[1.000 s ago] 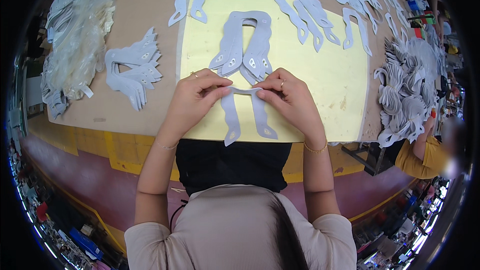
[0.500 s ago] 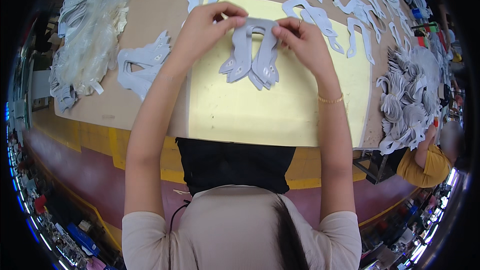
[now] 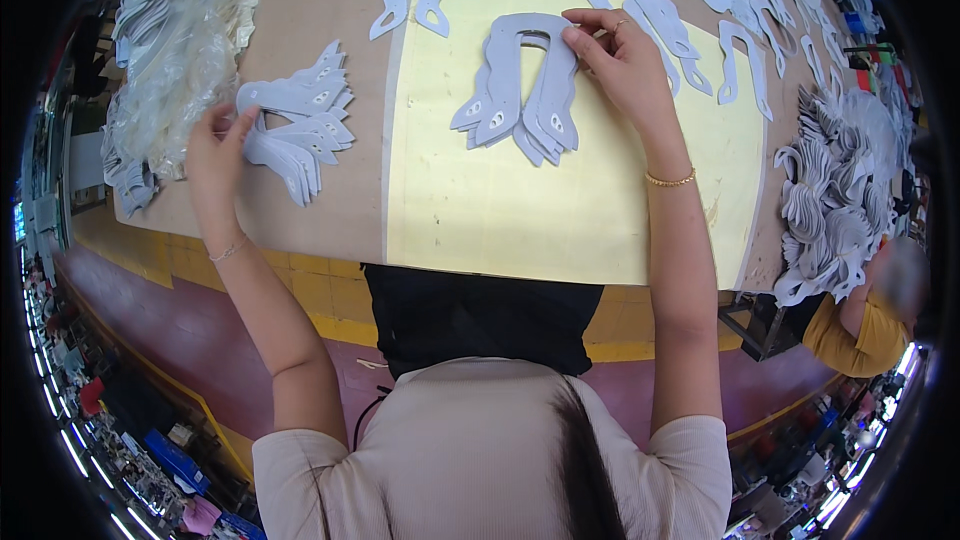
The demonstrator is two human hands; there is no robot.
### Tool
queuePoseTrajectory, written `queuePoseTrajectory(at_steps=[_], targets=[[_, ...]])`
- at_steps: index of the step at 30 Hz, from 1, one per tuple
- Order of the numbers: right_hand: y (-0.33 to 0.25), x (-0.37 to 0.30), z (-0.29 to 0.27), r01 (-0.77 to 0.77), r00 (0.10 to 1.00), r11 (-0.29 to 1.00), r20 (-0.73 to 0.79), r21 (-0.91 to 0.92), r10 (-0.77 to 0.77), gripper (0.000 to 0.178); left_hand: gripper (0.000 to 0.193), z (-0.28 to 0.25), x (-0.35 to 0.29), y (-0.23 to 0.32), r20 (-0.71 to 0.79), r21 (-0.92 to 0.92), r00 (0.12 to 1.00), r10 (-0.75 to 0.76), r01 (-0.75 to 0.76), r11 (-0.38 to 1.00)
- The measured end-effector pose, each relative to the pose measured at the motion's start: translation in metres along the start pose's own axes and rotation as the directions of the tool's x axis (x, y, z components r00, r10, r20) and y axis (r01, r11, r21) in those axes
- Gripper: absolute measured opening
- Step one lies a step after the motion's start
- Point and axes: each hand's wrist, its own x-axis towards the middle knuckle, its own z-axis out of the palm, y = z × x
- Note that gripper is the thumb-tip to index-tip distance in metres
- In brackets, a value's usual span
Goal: The person repeatedly picks up light gray plastic components from a table, aligns them, and presses them together by hand. The person stacks the assembled units on the table and continues the same process with additional parts.
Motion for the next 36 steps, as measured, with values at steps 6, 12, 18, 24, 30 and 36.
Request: queuePoseTrajectory(at_steps=[6,12,18,24,30,36], targets=[[0.001,-0.002,0.0,-0.033,0.999,0.999,-0.001,0.03,0.033,0.029,0.046,0.017,-0.01,0.002,-0.062,0.014,0.997,0.038,-0.037,0.999],[0.001,-0.003,-0.001,-0.061,0.998,0.994,0.008,0.09,0.061,0.026,0.044,0.022,-0.032,0.017,-0.335,-0.045,0.942,0.016,-0.033,0.998],[0.0,-0.003,-0.002,-0.089,0.996,0.989,0.039,0.116,0.085,0.027,0.038,0.012,-0.049,0.03,-0.395,-0.194,0.919,-0.006,-0.078,0.978],[-0.006,-0.007,-0.002,0.001,0.999,0.995,-0.041,0.097,0.003,0.026,0.027,-0.014,-0.058,0.049,-0.246,-0.373,0.969,-0.039,-0.058,0.926],[-0.087,-0.05,-0.002,0.474,0.876,0.88,0.079,0.043,-0.476,0.038,0.02,-0.06,-0.114,0.114,0.108,-0.403,0.903,0.415,-0.342,0.849],[-0.133,-0.105,-0.004,0.24,0.858,0.941,0.401,0.239,-0.32,0.033,0.025,-0.056,-0.142,0.159,0.428,-0.648,0.588,0.687,-0.33,0.687]])
